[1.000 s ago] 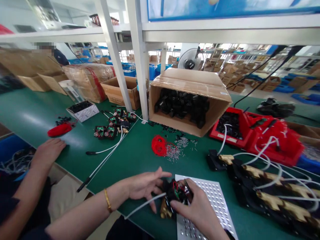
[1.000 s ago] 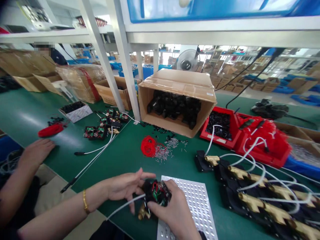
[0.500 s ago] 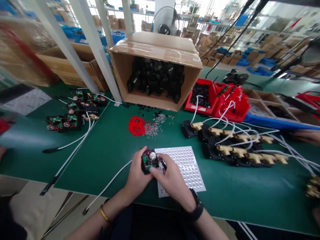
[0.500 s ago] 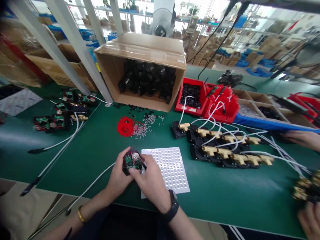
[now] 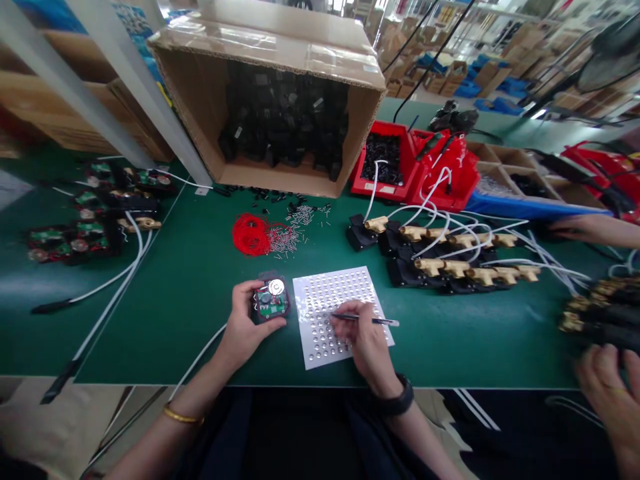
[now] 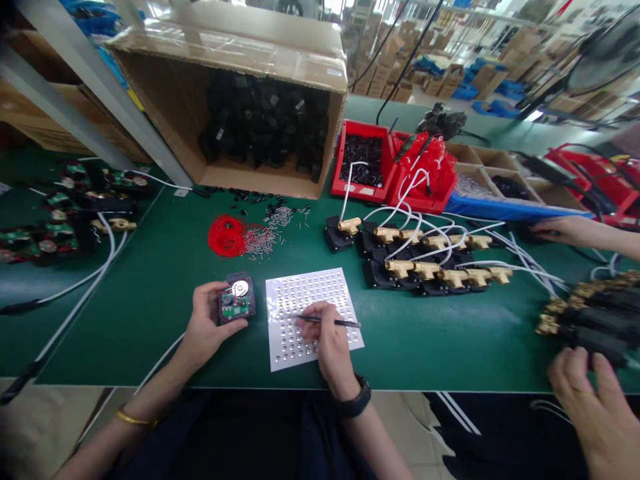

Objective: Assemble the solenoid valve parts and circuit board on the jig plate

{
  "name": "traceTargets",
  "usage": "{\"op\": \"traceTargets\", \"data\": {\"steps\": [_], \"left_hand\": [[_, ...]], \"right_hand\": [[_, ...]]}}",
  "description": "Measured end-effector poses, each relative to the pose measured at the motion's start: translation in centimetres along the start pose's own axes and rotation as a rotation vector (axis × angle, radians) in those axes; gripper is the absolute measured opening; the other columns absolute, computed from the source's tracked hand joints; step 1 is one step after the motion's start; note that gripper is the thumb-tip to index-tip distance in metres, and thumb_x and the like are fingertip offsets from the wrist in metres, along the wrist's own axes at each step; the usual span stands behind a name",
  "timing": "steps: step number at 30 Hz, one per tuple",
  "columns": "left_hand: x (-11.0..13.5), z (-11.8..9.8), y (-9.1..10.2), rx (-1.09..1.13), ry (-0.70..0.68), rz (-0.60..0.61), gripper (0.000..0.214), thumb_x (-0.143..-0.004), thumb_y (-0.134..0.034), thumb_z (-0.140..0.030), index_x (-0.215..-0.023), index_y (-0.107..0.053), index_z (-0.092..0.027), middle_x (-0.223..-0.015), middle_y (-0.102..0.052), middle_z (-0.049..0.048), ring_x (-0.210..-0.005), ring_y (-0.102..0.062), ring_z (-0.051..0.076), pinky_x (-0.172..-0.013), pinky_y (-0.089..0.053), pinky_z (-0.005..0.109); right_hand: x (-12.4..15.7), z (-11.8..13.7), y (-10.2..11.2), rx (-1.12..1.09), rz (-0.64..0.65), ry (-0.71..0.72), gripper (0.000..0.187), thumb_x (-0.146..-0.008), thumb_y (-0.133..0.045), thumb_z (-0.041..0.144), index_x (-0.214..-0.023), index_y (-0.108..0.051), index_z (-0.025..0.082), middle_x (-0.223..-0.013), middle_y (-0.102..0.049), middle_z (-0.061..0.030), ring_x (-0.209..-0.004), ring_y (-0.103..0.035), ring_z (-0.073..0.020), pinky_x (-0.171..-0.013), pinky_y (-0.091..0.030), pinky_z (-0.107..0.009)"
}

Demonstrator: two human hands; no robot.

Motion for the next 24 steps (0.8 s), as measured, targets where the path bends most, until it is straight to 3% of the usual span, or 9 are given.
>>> {"op": "traceTargets", "data": {"steps": [2, 4, 8, 11, 15, 24], "left_hand": [[-0.6, -0.4, 0.2, 0.036, 0.048, 0.04, 0.086, -0.053, -0.081, -0.029, -0.123, -0.032, -0.021, -0.114, -0.054, 0.0077, -0.102, -0.057, 0.024, -0.087, -0.047, 0.037], [-1.3, -1.2, 0.7, 0.06, 0.107, 0.122, 0.076, -0.059, -0.076, -0.039, -0.121, -0.038, -0.017, -0.109, -0.057, 0.0088, -0.098, -0.058, 0.025, -0.085, -0.048, 0.037], [-2.2, -3.3, 0.9, -0.107, 0.071, 0.553, 0.05, -0.071, -0.057, -0.055, -0.101, -0.059, -0.015, -0.104, -0.059, 0.0098, -0.093, -0.058, 0.025, -0.085, -0.047, 0.039], [-2.3, -4.4, 0.0, -0.336, -0.044, 0.77, 0.045, -0.065, -0.069, -0.046, -0.1, -0.062, -0.018, -0.128, -0.05, 0.0099, -0.111, -0.051, 0.027, -0.095, -0.041, 0.039], [-2.3, -4.3, -1.2, -0.448, -0.071, 0.834, 0.054, -0.063, -0.072, -0.045, -0.11, -0.06, -0.02, -0.142, -0.04, 0.0104, -0.128, -0.039, 0.03, -0.103, -0.034, 0.041], [-2.3, -3.3, -1.0, -0.405, -0.092, 0.776, 0.053, -0.068, -0.069, -0.041, -0.115, -0.057, -0.022, -0.143, -0.038, 0.0101, -0.125, -0.044, 0.032, -0.099, -0.037, 0.044]], "right_hand": [[-1.0, 0.2, -1.1, 0.008, 0.05, 0.026, 0.035, -0.07, -0.069, 0.051, -0.079, -0.058, 0.019, -0.065, -0.066, -0.0017, -0.055, -0.06, -0.0133, -0.052, -0.046, -0.023], [-2.3, 0.5, -2.0, 0.044, 0.059, 0.072, 0.031, -0.066, -0.075, 0.04, -0.078, -0.058, 0.018, -0.065, -0.067, -0.0015, -0.057, -0.062, -0.0143, -0.057, -0.05, -0.025], [-4.3, 0.3, -2.7, 0.137, -0.008, 0.132, 0.028, -0.072, -0.068, 0.042, -0.076, -0.058, 0.016, -0.064, -0.068, -0.0036, -0.056, -0.064, -0.0164, -0.055, -0.052, -0.028], [-4.6, -0.5, -2.8, 0.164, -0.064, 0.176, 0.028, -0.075, -0.066, 0.043, -0.077, -0.058, 0.016, -0.066, -0.068, -0.0042, -0.057, -0.064, -0.017, -0.056, -0.053, -0.029], [-4.3, -1.0, -2.9, 0.228, -0.103, 0.208, 0.025, -0.078, -0.064, 0.041, -0.08, -0.059, 0.016, -0.069, -0.068, -0.0044, -0.06, -0.065, -0.0178, -0.057, -0.054, -0.03], [-4.5, -0.1, -2.5, 0.301, -0.01, 0.174, 0.024, -0.079, -0.063, 0.042, -0.077, -0.056, 0.018, -0.069, -0.068, -0.0042, -0.064, -0.067, -0.0194, -0.06, -0.055, -0.031]]}}
Point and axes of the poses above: each hand's wrist, its own x-axis away from the middle knuckle, its own y-axis out of the back of the hand, z = x × y, the point moved 1 cm from there along -x, towards the middle knuckle
